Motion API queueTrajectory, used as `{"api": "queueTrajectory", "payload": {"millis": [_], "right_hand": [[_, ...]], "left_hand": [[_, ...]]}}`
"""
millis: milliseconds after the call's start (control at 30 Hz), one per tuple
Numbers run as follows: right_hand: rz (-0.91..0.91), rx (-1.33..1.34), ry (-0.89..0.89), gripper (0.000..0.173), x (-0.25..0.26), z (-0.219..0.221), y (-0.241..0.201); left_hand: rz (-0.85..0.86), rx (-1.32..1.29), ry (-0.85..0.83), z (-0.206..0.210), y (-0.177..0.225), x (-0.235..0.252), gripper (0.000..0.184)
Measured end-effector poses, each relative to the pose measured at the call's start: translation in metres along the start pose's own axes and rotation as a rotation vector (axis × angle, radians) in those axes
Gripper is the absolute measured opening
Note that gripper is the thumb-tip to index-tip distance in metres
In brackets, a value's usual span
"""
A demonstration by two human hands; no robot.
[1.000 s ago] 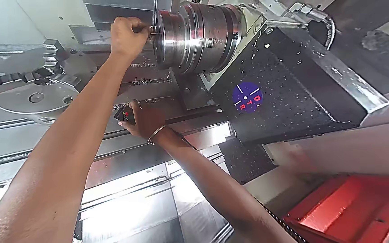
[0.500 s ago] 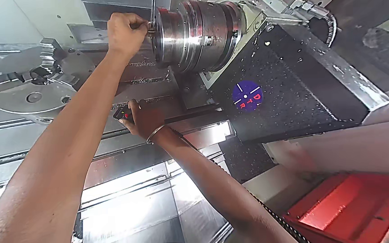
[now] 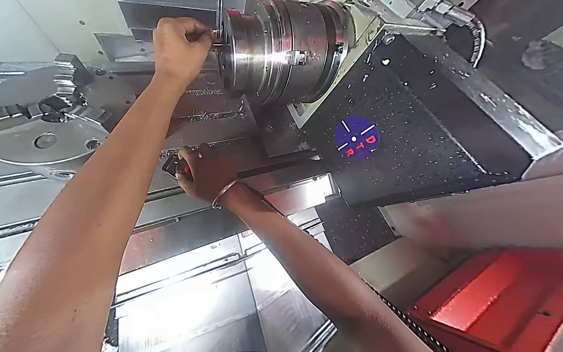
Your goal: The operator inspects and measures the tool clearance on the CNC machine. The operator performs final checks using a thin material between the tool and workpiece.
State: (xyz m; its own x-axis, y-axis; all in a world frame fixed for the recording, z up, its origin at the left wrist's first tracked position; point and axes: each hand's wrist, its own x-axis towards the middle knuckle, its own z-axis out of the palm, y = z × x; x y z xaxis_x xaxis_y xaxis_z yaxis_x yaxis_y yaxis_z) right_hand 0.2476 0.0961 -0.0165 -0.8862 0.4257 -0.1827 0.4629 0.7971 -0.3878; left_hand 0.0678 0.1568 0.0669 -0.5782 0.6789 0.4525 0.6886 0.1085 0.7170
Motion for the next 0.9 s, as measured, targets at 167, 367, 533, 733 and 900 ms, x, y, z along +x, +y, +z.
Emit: {"api": "queueTrajectory", "payload": {"millis": [167, 367, 533, 733, 900], "right_hand": [[0.054, -0.017, -0.012, 0.062, 0.0004, -0.0004, -0.0019], [0.08, -0.016, 0.002, 0.066, 0.0005, 0.0016, -0.002], [0.073, -0.019, 0.005, 0.069, 0.0008, 0.0023, -0.0018], [0.068, -0.023, 0.013, 0.065, 0.0013, 0.0028, -0.0012], [0.069, -0.041, 0.001, 0.065, 0.0006, 0.0009, -0.0018]], "left_hand": [[-0.004, -0.017, -0.003, -0.0007, 0.0032, -0.0015, 0.024], [0.008, -0.02, 0.008, -0.0011, 0.0031, 0.0003, 0.023], [-0.003, -0.05, 0.004, 0.0, 0.0019, -0.0001, 0.023], [-0.022, -0.052, -0.011, 0.0018, 0.0016, 0.0011, 0.023], [-0.027, -0.03, -0.009, 0.001, 0.0048, -0.0005, 0.023]]}}
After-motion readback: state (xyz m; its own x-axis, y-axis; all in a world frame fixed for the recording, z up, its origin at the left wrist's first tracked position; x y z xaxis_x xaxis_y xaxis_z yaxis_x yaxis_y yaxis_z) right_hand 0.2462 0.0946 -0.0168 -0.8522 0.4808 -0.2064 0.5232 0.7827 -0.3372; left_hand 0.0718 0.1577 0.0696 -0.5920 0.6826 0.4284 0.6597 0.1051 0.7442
